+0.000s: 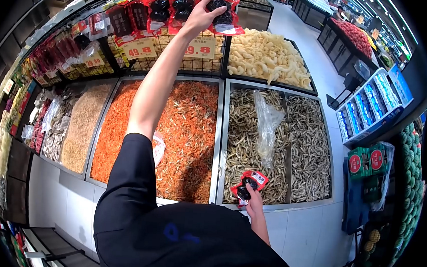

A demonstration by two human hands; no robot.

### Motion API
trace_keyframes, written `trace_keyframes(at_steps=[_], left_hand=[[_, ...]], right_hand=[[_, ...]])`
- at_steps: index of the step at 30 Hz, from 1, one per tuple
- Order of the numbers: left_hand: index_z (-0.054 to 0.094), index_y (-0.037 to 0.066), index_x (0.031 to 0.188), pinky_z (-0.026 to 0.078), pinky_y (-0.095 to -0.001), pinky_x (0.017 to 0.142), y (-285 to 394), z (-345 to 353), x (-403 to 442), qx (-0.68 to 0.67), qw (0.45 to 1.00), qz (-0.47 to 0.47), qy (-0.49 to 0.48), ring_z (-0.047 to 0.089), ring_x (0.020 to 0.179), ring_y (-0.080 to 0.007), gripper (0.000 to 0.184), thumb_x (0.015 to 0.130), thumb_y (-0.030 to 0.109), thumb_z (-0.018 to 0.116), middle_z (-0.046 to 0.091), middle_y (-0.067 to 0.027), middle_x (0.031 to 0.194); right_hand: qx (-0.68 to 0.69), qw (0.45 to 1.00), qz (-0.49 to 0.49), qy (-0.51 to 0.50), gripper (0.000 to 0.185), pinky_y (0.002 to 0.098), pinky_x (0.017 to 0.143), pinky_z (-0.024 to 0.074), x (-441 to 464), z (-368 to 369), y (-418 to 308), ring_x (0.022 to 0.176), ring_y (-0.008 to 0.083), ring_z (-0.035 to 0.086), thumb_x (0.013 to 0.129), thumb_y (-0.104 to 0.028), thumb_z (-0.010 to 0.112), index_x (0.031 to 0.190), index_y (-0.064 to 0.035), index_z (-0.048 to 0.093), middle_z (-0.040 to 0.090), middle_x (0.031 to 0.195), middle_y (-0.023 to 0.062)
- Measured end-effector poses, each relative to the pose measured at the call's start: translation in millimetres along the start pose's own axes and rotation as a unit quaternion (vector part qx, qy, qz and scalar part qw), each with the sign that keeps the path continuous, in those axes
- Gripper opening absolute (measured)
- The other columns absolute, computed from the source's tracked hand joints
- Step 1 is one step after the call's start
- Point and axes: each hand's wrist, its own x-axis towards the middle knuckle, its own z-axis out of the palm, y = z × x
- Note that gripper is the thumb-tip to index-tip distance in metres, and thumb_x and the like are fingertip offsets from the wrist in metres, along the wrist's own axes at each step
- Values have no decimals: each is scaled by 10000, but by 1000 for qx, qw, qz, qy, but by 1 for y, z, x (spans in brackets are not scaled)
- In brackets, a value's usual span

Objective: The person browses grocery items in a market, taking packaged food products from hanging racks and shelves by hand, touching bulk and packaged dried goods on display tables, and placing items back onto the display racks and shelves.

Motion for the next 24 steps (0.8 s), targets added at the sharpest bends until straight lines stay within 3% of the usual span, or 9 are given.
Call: trace_keyframes(at_steps=[4, 6, 12, 15, 17, 18, 20, 22, 24], left_hand=[[430, 259, 1371, 393, -351, 1003, -6, 0, 7, -28, 998, -57, -5, 469, 1221, -237, 567, 856, 339, 653, 470, -121, 1350], [448, 203, 1361, 459, -318, 899, -23, 3, 12, 22, 999, -17, 35, 586, 1044, -190, 573, 840, 258, 679, 577, -109, 1230], [282, 274, 1437, 441, -368, 917, -50, 6, 38, 267, 961, -70, -15, 583, 1072, -306, 637, 869, 276, 571, 600, -206, 1156], [266, 268, 1443, 433, -424, 929, -40, 13, 38, 319, 935, -143, -63, 549, 1095, -372, 659, 855, 296, 560, 527, -232, 1244], [260, 236, 1445, 420, -482, 939, -13, 27, 10, 396, 905, -154, 15, 468, 1158, -436, 682, 838, 317, 561, 387, -263, 1349], [303, 183, 1424, 397, -521, 956, -15, 31, -11, 365, 927, -73, 45, 358, 1223, -474, 667, 825, 300, 571, 270, -277, 1399], [377, 78, 1355, 377, -482, 983, 0, 48, -71, 337, 929, 61, 139, 357, 1201, -432, 616, 789, 173, 602, 353, -270, 1325], [486, 34, 1241, 362, -447, 999, 2, 71, -149, 219, 970, 62, 81, 427, 1171, -363, 459, 802, 125, 587, 480, -221, 1224], [552, -16, 1139, 406, -397, 987, -25, 101, -244, -1, 973, -131, -189, 521, 1143, -310, 376, 853, 224, 604, 533, -200, 1227]], right_hand=[[6, 1000, 0, -4, 215, 337, 787, 548, 5, -5, 3, 875, 188, 647, 910, -124, 567, 1088, -5, 550, 636, 994, 87], [-5, 1000, 0, -2, 209, 336, 785, 549, 7, -9, 5, 872, 191, 649, 911, -119, 564, 1085, -5, 551, 638, 991, 89], [3, 1000, 7, 5, 184, 321, 727, 552, 2, 4, 4, 811, 179, 653, 903, -113, 578, 1049, -1, 569, 643, 938, 79], [4, 1000, 20, 2, 186, 319, 721, 551, 0, 10, 4, 805, 178, 652, 904, -116, 578, 1052, -3, 566, 642, 933, 75], [3, 1000, 25, -6, 187, 319, 720, 550, 2, 5, 7, 803, 178, 650, 904, -118, 577, 1053, -4, 564, 641, 930, 74], [3, 999, 29, -14, 189, 319, 719, 550, 2, 3, 8, 801, 178, 649, 905, -119, 577, 1055, -6, 563, 639, 926, 73], [1, 1000, 27, 0, 186, 319, 717, 548, 0, 4, 10, 803, 178, 646, 906, -121, 575, 1052, -7, 562, 635, 929, 74], [0, 1000, 27, -2, 194, 323, 721, 547, -1, 5, 10, 810, 177, 644, 907, -120, 574, 1062, -5, 560, 633, 939, 78], [-1, 999, 31, -11, 203, 335, 742, 548, -2, 5, 9, 831, 185, 645, 906, -115, 571, 1073, 0, 556, 631, 945, 80]])
